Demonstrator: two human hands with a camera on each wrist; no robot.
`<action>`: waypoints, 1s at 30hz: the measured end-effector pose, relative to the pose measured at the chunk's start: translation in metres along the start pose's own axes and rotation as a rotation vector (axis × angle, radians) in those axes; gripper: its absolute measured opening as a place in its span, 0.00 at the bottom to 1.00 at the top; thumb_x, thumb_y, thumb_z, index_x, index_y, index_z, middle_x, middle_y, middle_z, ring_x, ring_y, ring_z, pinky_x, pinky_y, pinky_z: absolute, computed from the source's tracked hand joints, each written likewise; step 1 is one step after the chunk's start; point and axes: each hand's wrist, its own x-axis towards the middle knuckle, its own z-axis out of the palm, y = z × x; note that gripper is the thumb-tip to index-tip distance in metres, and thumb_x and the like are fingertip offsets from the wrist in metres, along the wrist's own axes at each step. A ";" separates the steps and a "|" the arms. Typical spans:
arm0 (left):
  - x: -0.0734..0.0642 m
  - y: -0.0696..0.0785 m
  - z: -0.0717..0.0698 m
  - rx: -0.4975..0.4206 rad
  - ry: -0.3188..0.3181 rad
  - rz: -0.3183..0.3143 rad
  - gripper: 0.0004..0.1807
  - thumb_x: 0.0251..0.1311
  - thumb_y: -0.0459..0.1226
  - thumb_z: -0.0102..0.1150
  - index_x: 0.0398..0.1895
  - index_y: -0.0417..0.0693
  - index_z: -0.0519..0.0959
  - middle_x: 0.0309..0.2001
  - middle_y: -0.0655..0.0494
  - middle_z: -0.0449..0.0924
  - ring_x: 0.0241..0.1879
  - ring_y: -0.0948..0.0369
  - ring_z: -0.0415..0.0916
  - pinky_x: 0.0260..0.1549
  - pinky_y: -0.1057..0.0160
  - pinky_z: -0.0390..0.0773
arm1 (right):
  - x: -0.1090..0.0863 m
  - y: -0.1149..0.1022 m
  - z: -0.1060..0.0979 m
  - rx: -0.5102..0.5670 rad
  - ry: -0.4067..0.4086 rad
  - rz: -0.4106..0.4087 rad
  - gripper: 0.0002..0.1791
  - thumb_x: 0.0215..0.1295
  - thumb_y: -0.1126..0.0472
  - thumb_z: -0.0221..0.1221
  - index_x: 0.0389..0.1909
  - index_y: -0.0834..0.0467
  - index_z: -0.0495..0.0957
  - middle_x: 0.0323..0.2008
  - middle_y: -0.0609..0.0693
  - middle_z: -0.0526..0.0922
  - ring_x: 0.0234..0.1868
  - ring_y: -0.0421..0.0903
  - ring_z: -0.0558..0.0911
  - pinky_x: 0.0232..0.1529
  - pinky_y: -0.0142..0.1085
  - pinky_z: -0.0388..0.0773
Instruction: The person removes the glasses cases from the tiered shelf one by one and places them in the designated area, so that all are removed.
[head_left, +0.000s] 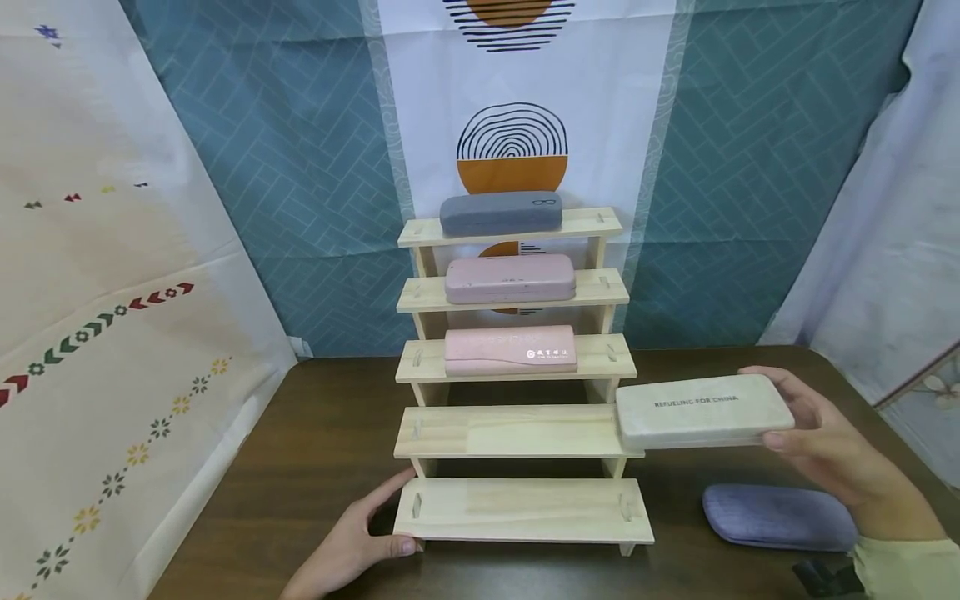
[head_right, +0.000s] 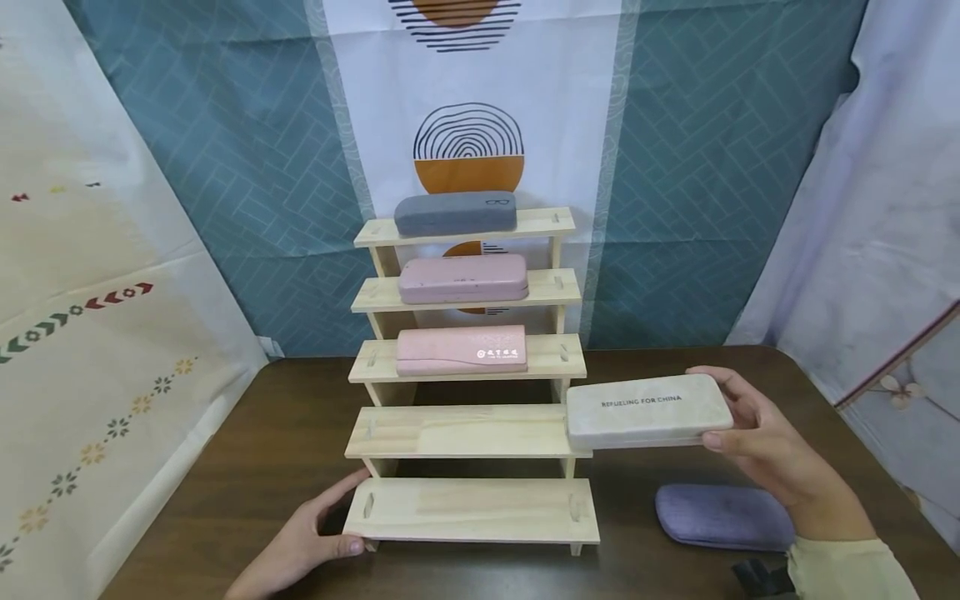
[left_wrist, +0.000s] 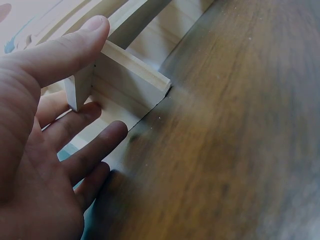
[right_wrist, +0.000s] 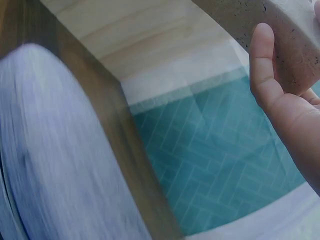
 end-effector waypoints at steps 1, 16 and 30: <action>0.000 0.000 0.000 0.003 0.000 -0.001 0.47 0.52 0.43 0.77 0.75 0.69 0.65 0.72 0.65 0.66 0.70 0.60 0.60 0.64 0.66 0.59 | -0.002 0.000 -0.002 -0.003 0.008 0.002 0.40 0.59 0.86 0.35 0.75 0.68 0.49 0.64 0.58 0.70 0.57 0.51 0.77 0.53 0.44 0.78; -0.001 0.002 0.000 -0.008 -0.021 -0.047 0.47 0.52 0.43 0.77 0.76 0.68 0.64 0.70 0.61 0.67 0.68 0.59 0.60 0.62 0.64 0.61 | -0.033 -0.007 -0.036 0.050 -0.023 0.085 0.41 0.62 0.88 0.32 0.78 0.65 0.46 0.66 0.59 0.71 0.61 0.51 0.75 0.55 0.47 0.77; 0.000 -0.001 0.000 -0.023 -0.023 -0.043 0.46 0.53 0.41 0.77 0.75 0.66 0.65 0.69 0.58 0.68 0.66 0.58 0.63 0.61 0.65 0.62 | -0.064 -0.007 -0.058 -0.069 0.056 0.348 0.38 0.71 0.81 0.41 0.76 0.46 0.58 0.64 0.47 0.75 0.60 0.44 0.77 0.54 0.45 0.78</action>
